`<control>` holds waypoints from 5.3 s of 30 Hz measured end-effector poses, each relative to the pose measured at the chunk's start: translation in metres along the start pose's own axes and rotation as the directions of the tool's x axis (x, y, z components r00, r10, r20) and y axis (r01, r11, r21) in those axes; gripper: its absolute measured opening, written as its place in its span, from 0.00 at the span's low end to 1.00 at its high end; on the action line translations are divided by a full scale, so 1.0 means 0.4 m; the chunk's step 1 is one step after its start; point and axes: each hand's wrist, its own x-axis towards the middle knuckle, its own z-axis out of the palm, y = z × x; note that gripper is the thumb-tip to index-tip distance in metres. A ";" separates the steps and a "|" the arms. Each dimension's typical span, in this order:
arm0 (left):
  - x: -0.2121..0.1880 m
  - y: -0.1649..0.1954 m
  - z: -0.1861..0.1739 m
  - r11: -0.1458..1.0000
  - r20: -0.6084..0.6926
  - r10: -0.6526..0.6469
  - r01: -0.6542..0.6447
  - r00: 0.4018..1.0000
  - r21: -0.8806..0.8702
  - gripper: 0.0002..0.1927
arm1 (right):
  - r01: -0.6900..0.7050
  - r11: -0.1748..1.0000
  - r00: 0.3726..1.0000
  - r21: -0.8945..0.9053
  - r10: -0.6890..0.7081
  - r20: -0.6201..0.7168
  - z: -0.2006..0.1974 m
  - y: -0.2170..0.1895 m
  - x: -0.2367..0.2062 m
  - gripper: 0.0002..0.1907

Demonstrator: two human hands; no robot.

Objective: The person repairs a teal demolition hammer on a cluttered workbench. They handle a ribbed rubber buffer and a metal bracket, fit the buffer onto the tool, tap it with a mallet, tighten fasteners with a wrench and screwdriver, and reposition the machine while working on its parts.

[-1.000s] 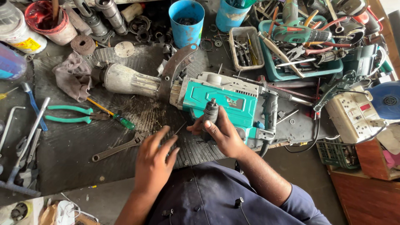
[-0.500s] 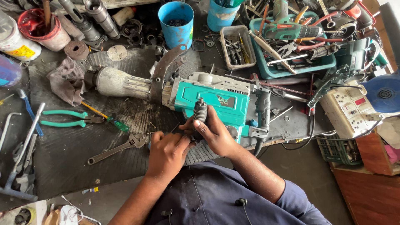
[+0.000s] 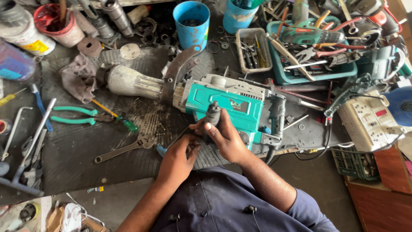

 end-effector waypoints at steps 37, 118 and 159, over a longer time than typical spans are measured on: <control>0.010 0.000 -0.041 0.996 0.030 0.047 -0.045 0.998 -0.072 0.25 | 0.213 0.896 0.970 -0.389 -0.147 0.194 -0.001 -0.033 -0.023 0.20; 0.204 0.005 -0.191 0.948 0.343 -0.025 0.131 0.939 -0.291 0.32 | 0.259 0.555 0.837 -0.790 -0.537 -0.103 0.048 0.119 -0.003 0.38; 0.283 0.040 -0.209 0.996 0.372 -0.046 0.073 0.927 -0.059 0.32 | 0.581 0.586 0.813 -0.564 -0.438 0.382 -0.056 -0.167 0.223 0.12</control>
